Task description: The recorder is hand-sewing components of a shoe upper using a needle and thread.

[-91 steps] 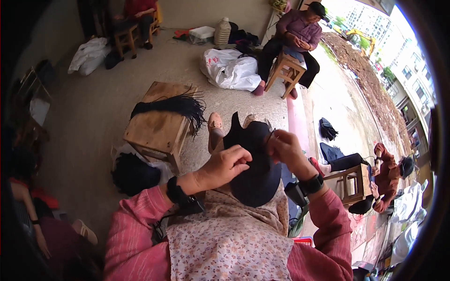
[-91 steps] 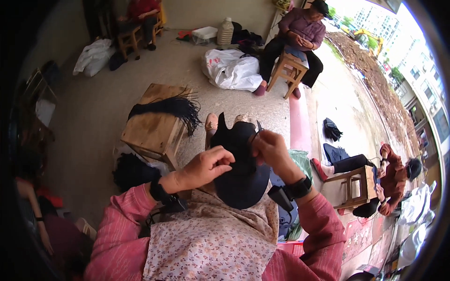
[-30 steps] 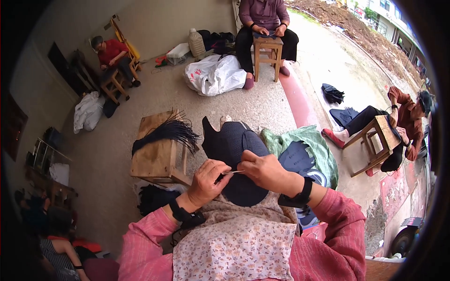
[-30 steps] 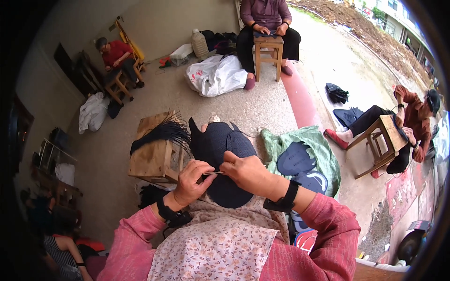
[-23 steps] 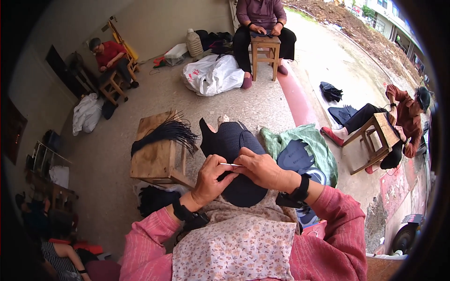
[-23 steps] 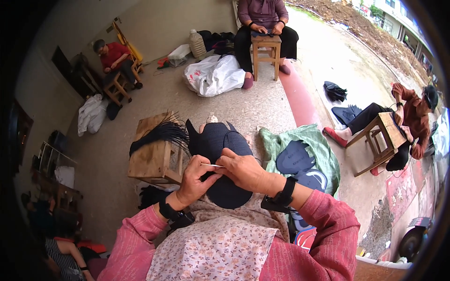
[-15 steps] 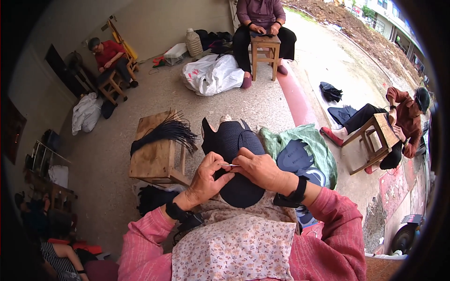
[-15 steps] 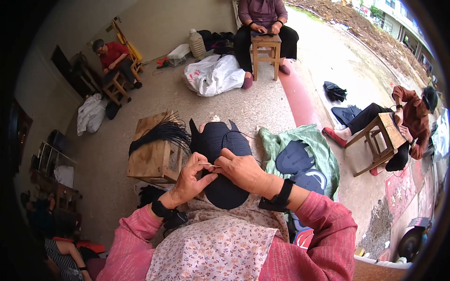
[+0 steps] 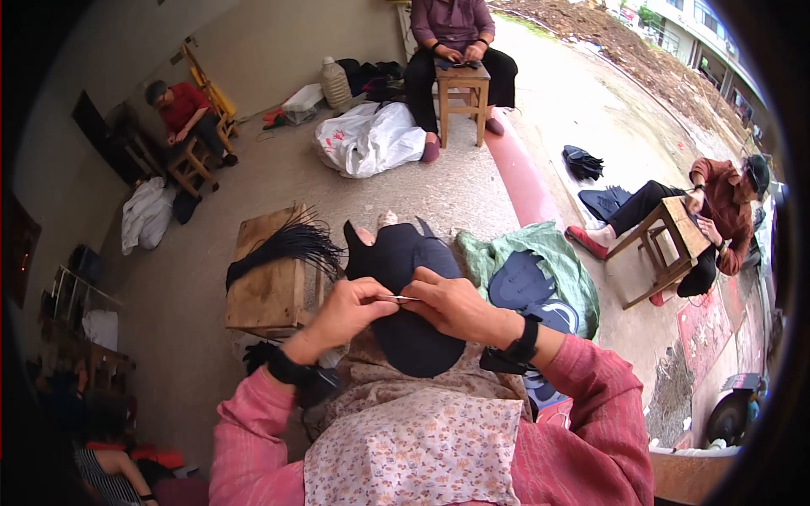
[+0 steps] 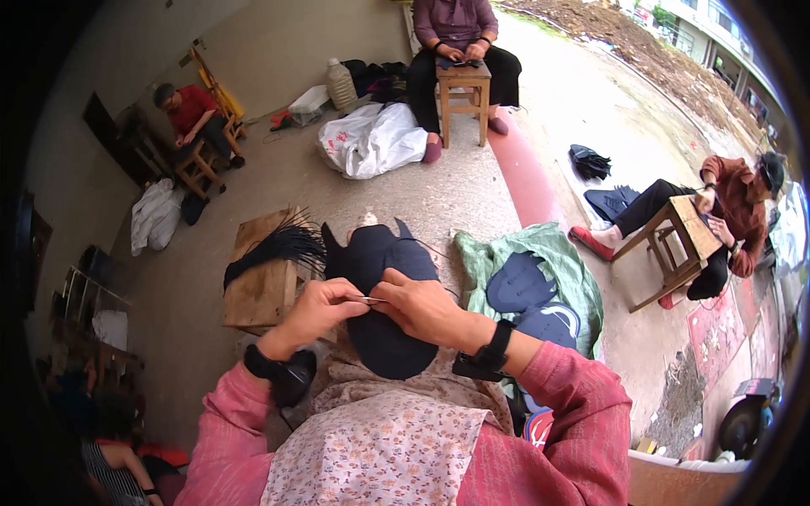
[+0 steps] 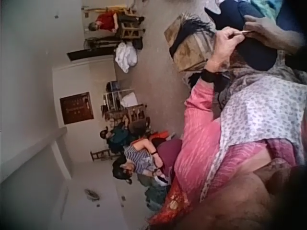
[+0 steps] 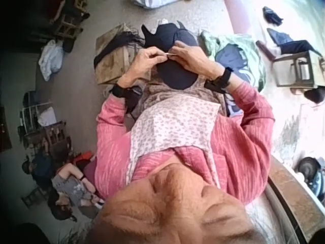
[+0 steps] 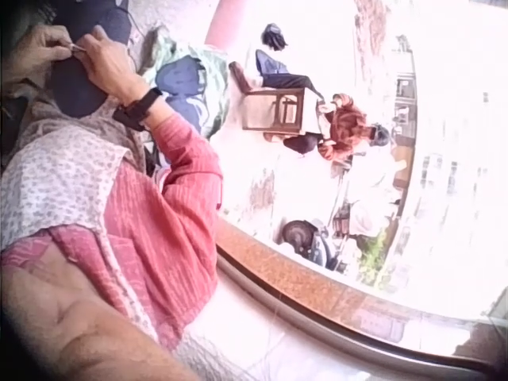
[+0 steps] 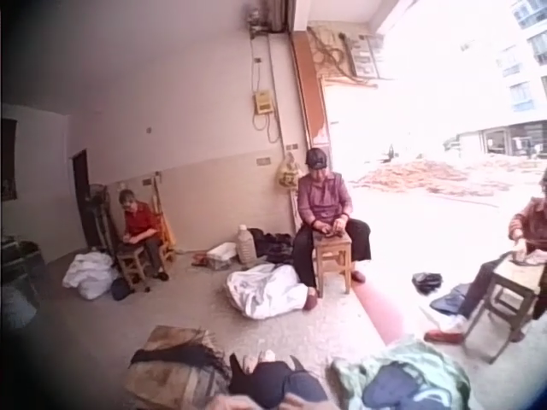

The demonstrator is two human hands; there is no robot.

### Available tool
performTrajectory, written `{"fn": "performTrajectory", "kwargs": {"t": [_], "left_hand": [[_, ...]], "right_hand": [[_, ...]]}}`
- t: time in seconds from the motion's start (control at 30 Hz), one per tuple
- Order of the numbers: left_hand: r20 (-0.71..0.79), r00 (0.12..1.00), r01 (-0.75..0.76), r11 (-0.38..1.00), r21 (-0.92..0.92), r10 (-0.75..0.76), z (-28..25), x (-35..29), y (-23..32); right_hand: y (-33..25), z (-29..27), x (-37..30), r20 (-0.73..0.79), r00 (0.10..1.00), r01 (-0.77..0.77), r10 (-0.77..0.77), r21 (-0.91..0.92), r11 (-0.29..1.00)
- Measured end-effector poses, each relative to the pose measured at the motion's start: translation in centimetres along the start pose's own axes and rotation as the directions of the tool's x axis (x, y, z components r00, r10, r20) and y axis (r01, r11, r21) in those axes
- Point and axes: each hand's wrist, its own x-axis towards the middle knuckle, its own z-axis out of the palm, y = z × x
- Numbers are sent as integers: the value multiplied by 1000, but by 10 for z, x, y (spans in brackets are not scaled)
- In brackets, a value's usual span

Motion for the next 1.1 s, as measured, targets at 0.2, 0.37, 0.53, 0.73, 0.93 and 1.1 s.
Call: {"fn": "performTrajectory", "kwargs": {"t": [0.2, 0.37, 0.53, 0.73, 0.93, 1.1], "left_hand": [[10, 1000, 6, 985, 173, -7, 2, 4, 7], [-48, 994, -90, 981, 171, 99, 11, -2, 4], [-106, 906, -309, 812, 495, 409, 16, 5, 0], [-31, 853, -362, 633, 684, 521, 32, 16, -2], [1, 864, -381, 652, 656, 504, 31, 27, -14], [31, 875, -375, 638, 672, 482, 32, 27, -17]], "right_hand": [[14, 3, -6, -195, 971, -111, 141, 159, 981], [41, -27, -26, -54, 840, -410, 540, 588, 697], [45, -44, -38, 19, 770, -491, 637, 656, 573], [37, -36, -30, -69, 983, -159, 170, 133, 978], [28, -46, -17, -105, 965, -253, 241, -126, 959], [15, -59, 11, -185, 977, -166, 102, -372, 913]]}}
